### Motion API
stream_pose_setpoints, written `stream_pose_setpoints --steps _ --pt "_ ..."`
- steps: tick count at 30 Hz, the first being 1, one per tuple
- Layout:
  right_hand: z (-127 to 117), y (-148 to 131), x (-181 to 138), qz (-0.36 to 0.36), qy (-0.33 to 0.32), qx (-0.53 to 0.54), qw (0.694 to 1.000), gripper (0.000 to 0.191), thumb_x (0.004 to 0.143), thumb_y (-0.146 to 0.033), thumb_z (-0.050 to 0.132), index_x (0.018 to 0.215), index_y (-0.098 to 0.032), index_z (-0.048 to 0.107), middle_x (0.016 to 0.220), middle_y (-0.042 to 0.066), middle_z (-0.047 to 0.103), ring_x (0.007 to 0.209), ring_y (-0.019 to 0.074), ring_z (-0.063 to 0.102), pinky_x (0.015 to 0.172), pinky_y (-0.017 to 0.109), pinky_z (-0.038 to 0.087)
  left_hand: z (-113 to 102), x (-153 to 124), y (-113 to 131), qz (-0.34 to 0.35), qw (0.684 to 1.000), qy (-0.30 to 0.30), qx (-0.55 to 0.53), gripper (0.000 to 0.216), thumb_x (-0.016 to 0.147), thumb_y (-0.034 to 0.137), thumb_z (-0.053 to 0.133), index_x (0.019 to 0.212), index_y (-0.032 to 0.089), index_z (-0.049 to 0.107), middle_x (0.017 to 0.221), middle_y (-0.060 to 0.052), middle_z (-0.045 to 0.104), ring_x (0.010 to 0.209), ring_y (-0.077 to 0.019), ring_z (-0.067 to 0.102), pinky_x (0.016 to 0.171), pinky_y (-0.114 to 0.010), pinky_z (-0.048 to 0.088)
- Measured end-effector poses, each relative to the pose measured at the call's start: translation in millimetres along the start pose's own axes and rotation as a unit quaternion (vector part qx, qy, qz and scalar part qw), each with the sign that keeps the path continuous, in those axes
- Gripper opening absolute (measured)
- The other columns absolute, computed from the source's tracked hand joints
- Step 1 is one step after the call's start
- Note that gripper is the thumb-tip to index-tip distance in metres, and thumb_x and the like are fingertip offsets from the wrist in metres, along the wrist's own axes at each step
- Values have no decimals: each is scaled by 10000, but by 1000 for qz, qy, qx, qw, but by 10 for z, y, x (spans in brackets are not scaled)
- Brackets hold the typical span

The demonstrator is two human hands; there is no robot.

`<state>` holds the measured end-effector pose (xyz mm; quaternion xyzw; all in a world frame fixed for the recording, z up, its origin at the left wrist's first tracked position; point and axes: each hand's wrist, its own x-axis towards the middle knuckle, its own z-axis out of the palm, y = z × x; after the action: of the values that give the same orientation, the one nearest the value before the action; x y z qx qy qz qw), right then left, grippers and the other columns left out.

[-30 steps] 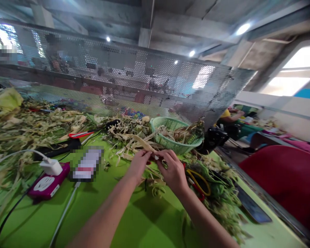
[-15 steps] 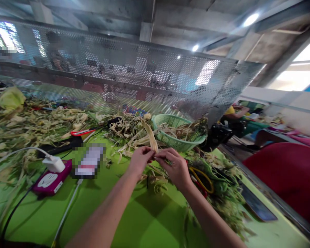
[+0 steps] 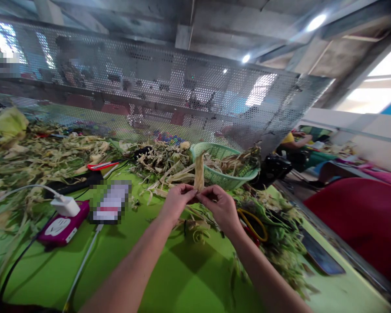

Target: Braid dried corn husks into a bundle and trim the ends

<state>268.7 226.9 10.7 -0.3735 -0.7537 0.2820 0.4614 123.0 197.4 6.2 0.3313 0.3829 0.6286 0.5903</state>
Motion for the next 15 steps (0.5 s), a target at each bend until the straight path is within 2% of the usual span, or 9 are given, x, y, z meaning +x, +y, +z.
stream_pose_setpoints --steps 7,10,15 --pt "4 -32 14 39 3 39 998 210 703 -341 712 770 -174 604 696 28 643 629 167 586 614 297 504 18 -39 60 -24 1000 -13 -4 297 550 255 833 738 106 657 674 -24 655 641 -115 608 784 -311 513" --pt "2 -41 14 20 0 43 999 213 704 -319 713 818 -175 606 719 22 635 638 158 579 618 286 507 8 -28 45 -29 999 -16 -24 319 515 247 852 708 104 642 678 -22 652 641 -116 611 797 -325 516" --pt "-21 -47 -4 -49 -25 2 999 142 768 -269 671 887 -195 645 814 35 657 731 175 615 704 301 516 -18 2 19 -41 998 21 -44 304 502 212 849 666 110 615 633 -1 623 600 -106 596 756 -312 522"
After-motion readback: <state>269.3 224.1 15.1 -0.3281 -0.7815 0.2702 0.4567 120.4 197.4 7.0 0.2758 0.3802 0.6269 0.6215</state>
